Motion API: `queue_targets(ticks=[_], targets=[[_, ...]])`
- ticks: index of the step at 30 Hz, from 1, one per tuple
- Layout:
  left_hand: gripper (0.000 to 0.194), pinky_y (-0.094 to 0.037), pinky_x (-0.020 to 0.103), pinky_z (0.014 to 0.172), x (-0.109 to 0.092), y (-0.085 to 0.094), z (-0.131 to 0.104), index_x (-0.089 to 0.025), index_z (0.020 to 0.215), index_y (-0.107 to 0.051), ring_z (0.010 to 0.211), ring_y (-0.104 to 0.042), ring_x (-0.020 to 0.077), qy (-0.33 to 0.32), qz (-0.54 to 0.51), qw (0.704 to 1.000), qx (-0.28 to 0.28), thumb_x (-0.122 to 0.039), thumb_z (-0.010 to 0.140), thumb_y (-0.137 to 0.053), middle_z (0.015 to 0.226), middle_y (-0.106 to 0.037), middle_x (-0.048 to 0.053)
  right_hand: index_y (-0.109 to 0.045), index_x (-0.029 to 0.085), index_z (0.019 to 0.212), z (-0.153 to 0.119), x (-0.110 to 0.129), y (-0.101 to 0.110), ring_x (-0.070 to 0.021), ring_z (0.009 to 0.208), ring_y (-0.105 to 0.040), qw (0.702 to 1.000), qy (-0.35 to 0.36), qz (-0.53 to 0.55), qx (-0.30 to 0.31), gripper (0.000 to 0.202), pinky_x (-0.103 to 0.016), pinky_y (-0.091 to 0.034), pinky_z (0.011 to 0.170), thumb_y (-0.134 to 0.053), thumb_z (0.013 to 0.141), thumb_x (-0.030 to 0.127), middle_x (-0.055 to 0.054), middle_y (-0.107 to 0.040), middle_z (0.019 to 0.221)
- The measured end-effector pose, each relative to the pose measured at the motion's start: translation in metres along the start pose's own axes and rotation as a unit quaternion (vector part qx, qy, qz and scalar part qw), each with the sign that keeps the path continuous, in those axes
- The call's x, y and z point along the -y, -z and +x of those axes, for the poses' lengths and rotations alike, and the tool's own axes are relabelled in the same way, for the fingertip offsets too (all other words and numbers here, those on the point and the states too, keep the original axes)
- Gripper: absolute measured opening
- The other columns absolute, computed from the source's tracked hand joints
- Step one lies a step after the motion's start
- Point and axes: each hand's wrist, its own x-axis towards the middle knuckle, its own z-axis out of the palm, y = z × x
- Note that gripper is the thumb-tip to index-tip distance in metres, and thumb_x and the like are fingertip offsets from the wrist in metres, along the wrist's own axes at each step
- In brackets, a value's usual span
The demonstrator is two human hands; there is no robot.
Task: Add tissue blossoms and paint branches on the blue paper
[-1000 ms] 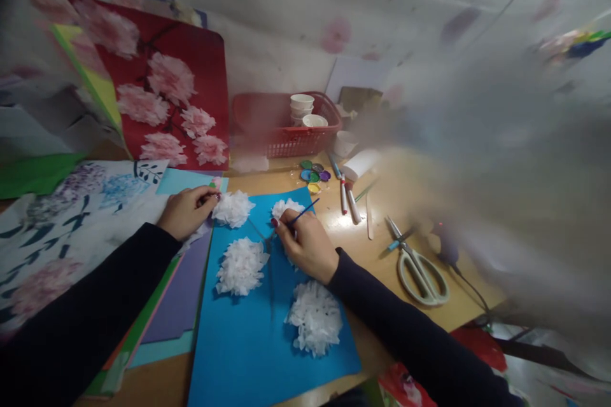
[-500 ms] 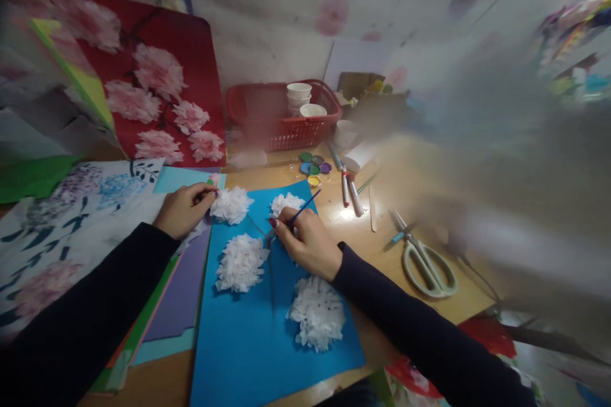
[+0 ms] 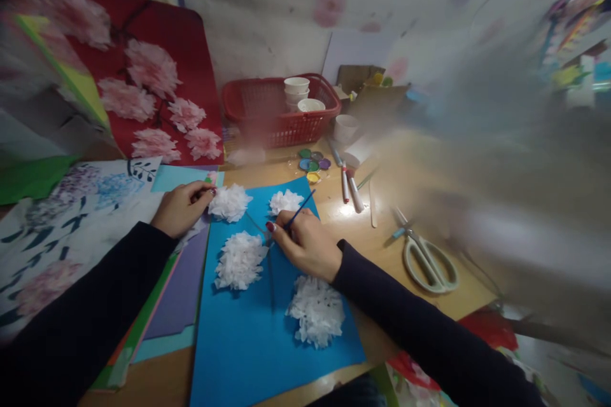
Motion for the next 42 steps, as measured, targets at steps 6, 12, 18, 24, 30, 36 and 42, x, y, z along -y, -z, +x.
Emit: queue_targets(ticks=[6, 12, 18, 24, 30, 36, 42], targets=[[0.038, -0.043, 0.028, 0.069, -0.001, 0.0, 0.0, -0.02, 0.102, -0.069, 0.081, -0.065, 0.0214, 0.002, -0.001, 1.0, 0.001, -0.036, 0.08, -0.042, 0.087, -0.074, 0.004, -0.052, 0.02, 0.072, 0.005, -0.004, -0.005, -0.0155, 0.063, -0.054, 0.998, 0.013, -0.01, -0.056, 0.025, -0.028, -0.036, 0.063, -0.045, 0.094, 0.031, -0.003, -0.063, 0.066], [0.038, -0.043, 0.029, 0.07, -0.001, 0.0, 0.0, -0.02, 0.101, -0.069, 0.081, -0.064, 0.0215, 0.001, -0.002, 1.0, 0.003, -0.037, 0.08, -0.043, 0.088, -0.074, 0.004, -0.048, 0.021, 0.066, 0.004, -0.003, -0.003, -0.014, 0.057, -0.051, 0.999, 0.007, -0.011, -0.03, 0.028, -0.028, -0.036, 0.066, -0.044, 0.093, 0.029, 0.0, -0.06, 0.057], [0.037, -0.042, 0.028, 0.069, -0.002, 0.001, 0.0, -0.021, 0.102, -0.069, 0.08, -0.064, 0.0206, 0.007, -0.003, 1.0, 0.004, -0.036, 0.08, -0.044, 0.087, -0.074, 0.003, -0.051, 0.02, 0.069, 0.003, -0.002, -0.003, -0.0148, 0.061, -0.053, 0.999, 0.01, -0.009, -0.05, 0.027, -0.028, -0.037, 0.065, -0.045, 0.094, 0.031, -0.002, -0.061, 0.062], [0.037, -0.041, 0.028, 0.068, -0.001, 0.0, 0.0, -0.019, 0.103, -0.069, 0.078, -0.063, 0.0203, 0.01, -0.007, 1.0, 0.004, -0.035, 0.08, -0.044, 0.086, -0.073, 0.003, -0.049, 0.019, 0.065, 0.001, -0.004, -0.003, -0.0134, 0.058, -0.053, 0.999, 0.021, -0.001, -0.045, 0.034, -0.026, -0.037, 0.062, -0.043, 0.095, 0.031, -0.001, -0.059, 0.057], [0.037, -0.041, 0.027, 0.068, 0.0, -0.001, 0.0, -0.02, 0.104, -0.069, 0.079, -0.063, 0.0191, 0.012, -0.012, 1.0, 0.004, -0.033, 0.08, -0.045, 0.089, -0.073, 0.003, -0.05, 0.019, 0.061, -0.008, -0.001, 0.0, -0.0115, 0.053, -0.052, 1.0, 0.023, 0.012, -0.013, 0.037, -0.029, -0.04, 0.072, -0.044, 0.096, 0.031, 0.001, -0.06, 0.052], [0.035, -0.041, 0.027, 0.072, -0.001, -0.001, -0.001, -0.021, 0.104, -0.069, 0.082, -0.064, 0.0198, 0.015, -0.004, 1.0, 0.003, -0.032, 0.081, -0.046, 0.091, -0.074, 0.003, -0.057, 0.019, 0.067, -0.01, 0.0, 0.001, -0.0141, 0.062, -0.057, 0.997, 0.046, -0.016, -0.062, 0.034, -0.03, -0.042, 0.071, -0.044, 0.095, 0.032, -0.003, -0.066, 0.064], [0.035, -0.042, 0.028, 0.077, 0.0, -0.002, -0.001, -0.021, 0.108, -0.068, 0.089, -0.065, 0.0209, 0.014, 0.004, 1.0, 0.004, -0.032, 0.083, -0.046, 0.096, -0.074, 0.003, -0.056, 0.02, 0.066, -0.018, 0.007, 0.012, -0.0126, 0.056, -0.059, 0.999, 0.033, 0.032, 0.02, 0.034, -0.043, -0.035, 0.1, -0.044, 0.095, 0.031, 0.003, -0.065, 0.053]])
